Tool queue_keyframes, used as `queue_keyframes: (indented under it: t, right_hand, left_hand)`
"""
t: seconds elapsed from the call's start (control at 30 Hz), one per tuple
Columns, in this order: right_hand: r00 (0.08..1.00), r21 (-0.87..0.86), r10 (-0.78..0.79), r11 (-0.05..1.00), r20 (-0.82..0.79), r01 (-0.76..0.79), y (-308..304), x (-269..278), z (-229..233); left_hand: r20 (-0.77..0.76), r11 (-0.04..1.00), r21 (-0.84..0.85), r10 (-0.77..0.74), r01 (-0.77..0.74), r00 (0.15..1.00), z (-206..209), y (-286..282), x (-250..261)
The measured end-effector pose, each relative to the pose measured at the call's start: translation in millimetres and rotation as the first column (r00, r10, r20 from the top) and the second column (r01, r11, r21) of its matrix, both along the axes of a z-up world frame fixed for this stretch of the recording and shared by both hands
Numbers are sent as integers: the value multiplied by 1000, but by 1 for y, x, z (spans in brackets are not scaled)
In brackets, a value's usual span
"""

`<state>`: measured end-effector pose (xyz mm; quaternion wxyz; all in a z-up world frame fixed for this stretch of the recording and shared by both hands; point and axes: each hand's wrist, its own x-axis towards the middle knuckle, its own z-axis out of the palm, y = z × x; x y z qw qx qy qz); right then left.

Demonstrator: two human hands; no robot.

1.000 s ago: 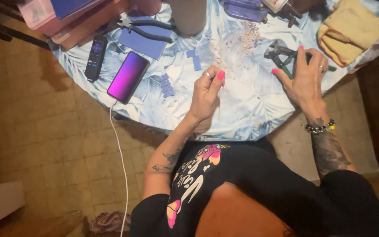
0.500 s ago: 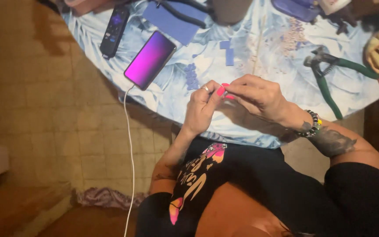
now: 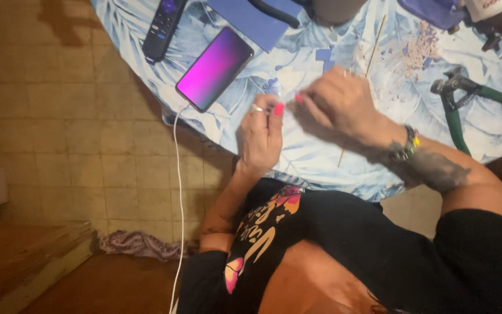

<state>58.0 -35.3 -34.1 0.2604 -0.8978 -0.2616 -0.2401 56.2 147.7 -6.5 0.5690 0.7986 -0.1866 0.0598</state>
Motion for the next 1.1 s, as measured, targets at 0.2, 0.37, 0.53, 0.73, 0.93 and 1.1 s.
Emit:
queue_keyframes:
  t: [0.2, 0.37, 0.53, 0.73, 0.93, 1.1]
  right_hand:
    - [986, -290, -144, 943, 84, 162, 13, 13, 20]
    - [979, -343, -117, 938, -166, 54, -7, 17, 11]
    - [960, -281, 81, 947, -269, -158, -35, 36, 20]
    - [907, -357, 239, 861, -346, -363, -33, 56, 22]
    - [902, -310, 280, 870, -328, -383, -28, 62, 13]
    - [911, -306, 294, 873, -289, -379, -28, 64, 9]
  left_hand:
    - [237, 955, 233, 129, -185, 963, 11, 0, 1]
    - [365, 952, 236, 98, -194, 926, 1, 2, 2]
    - [442, 944, 193, 160, -268, 883, -3, 3, 1]
    - [388, 941, 187, 192, -281, 902, -2, 4, 1]
    - [362, 940, 200, 192, -278, 912, -6, 5, 0]
    - [290, 940, 195, 217, -280, 932, -5, 5, 0]
